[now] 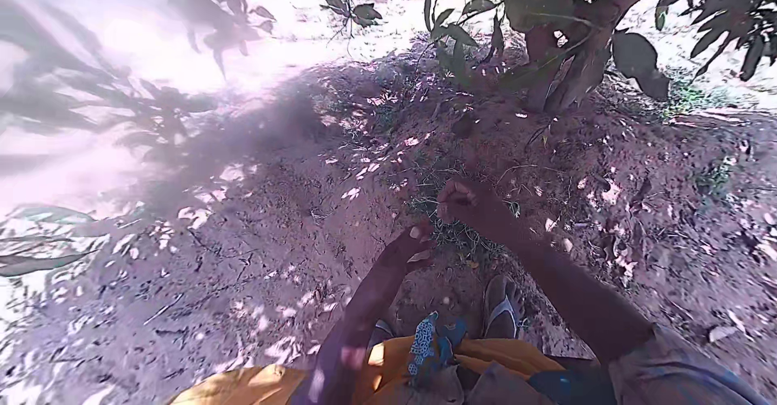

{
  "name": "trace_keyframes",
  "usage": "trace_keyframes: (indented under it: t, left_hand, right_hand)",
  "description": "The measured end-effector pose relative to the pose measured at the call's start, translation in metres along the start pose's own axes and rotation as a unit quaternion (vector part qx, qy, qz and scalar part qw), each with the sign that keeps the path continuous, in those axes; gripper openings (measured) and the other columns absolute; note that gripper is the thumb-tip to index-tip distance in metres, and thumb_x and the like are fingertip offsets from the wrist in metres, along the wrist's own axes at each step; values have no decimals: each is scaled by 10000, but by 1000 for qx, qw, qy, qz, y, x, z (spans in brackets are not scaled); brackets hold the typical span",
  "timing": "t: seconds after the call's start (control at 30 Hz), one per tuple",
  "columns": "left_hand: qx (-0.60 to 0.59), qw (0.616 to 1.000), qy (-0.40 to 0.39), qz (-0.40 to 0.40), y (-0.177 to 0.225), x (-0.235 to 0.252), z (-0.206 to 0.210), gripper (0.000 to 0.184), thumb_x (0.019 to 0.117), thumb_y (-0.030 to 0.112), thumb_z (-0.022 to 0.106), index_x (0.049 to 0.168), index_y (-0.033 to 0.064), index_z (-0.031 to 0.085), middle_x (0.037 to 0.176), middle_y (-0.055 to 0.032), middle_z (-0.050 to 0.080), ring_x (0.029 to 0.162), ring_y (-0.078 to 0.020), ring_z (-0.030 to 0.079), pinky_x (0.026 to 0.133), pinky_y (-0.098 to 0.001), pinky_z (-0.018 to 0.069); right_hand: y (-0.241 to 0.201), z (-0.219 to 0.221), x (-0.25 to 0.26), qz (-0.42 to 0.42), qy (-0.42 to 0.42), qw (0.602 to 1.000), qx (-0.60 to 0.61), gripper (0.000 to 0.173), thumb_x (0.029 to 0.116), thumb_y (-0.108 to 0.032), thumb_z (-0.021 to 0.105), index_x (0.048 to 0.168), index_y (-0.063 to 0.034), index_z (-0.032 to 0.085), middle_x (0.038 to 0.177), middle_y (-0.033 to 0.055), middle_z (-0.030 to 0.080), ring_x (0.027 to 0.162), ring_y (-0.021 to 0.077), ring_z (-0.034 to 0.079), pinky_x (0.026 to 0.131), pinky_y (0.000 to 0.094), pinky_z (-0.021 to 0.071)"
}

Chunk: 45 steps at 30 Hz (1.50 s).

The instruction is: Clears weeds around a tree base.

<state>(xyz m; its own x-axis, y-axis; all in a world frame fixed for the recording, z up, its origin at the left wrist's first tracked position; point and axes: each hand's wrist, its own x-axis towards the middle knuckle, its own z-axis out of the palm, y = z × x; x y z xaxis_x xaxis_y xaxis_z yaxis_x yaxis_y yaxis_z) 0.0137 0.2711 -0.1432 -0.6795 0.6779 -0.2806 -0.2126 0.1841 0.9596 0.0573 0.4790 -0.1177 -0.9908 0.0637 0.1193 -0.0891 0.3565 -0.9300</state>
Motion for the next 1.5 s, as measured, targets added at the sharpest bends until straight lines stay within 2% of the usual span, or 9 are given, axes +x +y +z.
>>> trace_keyframes:
  t: [0.13, 0.33, 0.63, 0.8, 0.93, 1.07, 1.17, 1.23, 1.5]
  left_hand:
    - [-164, 977, 122, -64, -7, 3, 13, 428, 1140, 277, 226, 1323, 43, 534, 1183, -76, 655, 1068, -175, 674, 895, -373, 575]
    - [-231, 949, 215, 4, -15, 2, -21, 508, 1133, 283, 112, 1468, 63, 425, 1344, -104, 638, 1186, -209, 647, 949, -394, 527]
    - [-310, 894, 314, 83, -4, -4, -50, 444, 1135, 310, 106, 1356, 127, 445, 1012, -17, 717, 915, -143, 729, 839, -328, 598]
    - [-324, 869, 332, 172, -12, -5, -78, 472, 1128, 329, 122, 1271, 165, 541, 858, 39, 702, 826, -131, 716, 837, -359, 606]
    - [-350, 852, 349, 172, -5, -5, -78, 482, 1131, 348, 135, 1238, 168, 569, 800, 38, 676, 766, -120, 704, 800, -339, 612]
    - [-351, 858, 329, 181, 4, -5, -67, 530, 1125, 346, 96, 1171, 188, 600, 776, 52, 689, 749, -99, 704, 777, -310, 609]
    - [-354, 861, 313, 186, 9, -8, -62, 553, 1124, 354, 93, 1176, 181, 615, 793, 56, 702, 755, -95, 710, 775, -304, 613]
    - [-354, 865, 299, 191, 12, -10, -62, 569, 1122, 358, 77, 1174, 179, 615, 799, 57, 713, 765, -87, 718, 769, -287, 616]
    - [-381, 855, 298, 186, 18, -16, -60, 571, 1124, 350, 91, 1154, 173, 634, 799, 47, 721, 750, -90, 720, 741, -281, 617]
  right_hand:
    - [3, 43, -6, -46, -140, 982, -122, 239, 1022, -111, 566, 1157, 57, 670, 977, 173, 714, 877, 205, 666, 832, 366, 512]
    - [36, 22, 22, 103, -203, 964, -138, 242, 1018, -58, 571, 1232, 44, 621, 1096, 169, 663, 886, 168, 616, 838, 337, 508]
    - [86, -76, 32, 193, 19, 966, -171, 215, 1000, -12, 604, 1198, 66, 635, 1075, 212, 665, 859, 241, 651, 819, 419, 548]
    - [94, -110, 22, 241, 151, 935, -212, 329, 1096, -151, 419, 1253, 18, 654, 1020, 184, 719, 871, 273, 681, 850, 482, 534]
    - [87, -105, 23, 285, 109, 912, -275, 383, 1121, -173, 361, 1216, 89, 624, 1161, 288, 663, 1102, 425, 637, 973, 611, 449]
    - [61, -70, 30, 212, 58, 954, -205, 418, 1136, -240, 353, 1304, 51, 602, 1129, 222, 698, 1031, 311, 674, 942, 516, 496]
    - [45, -47, 28, 197, 26, 929, -313, 560, 1086, -303, 518, 1549, -7, 410, 1570, 242, 426, 1453, 428, 396, 1142, 647, 318]
    - [47, -38, 22, 177, 16, 928, -328, 709, 1043, -367, 599, 1611, -53, 314, 1682, 228, 228, 1532, 467, 229, 1178, 693, 221]
    - [6, 16, 24, 91, -185, 965, -163, 370, 1052, -155, 582, 1400, -31, 598, 1276, 154, 674, 1092, 219, 656, 972, 402, 504]
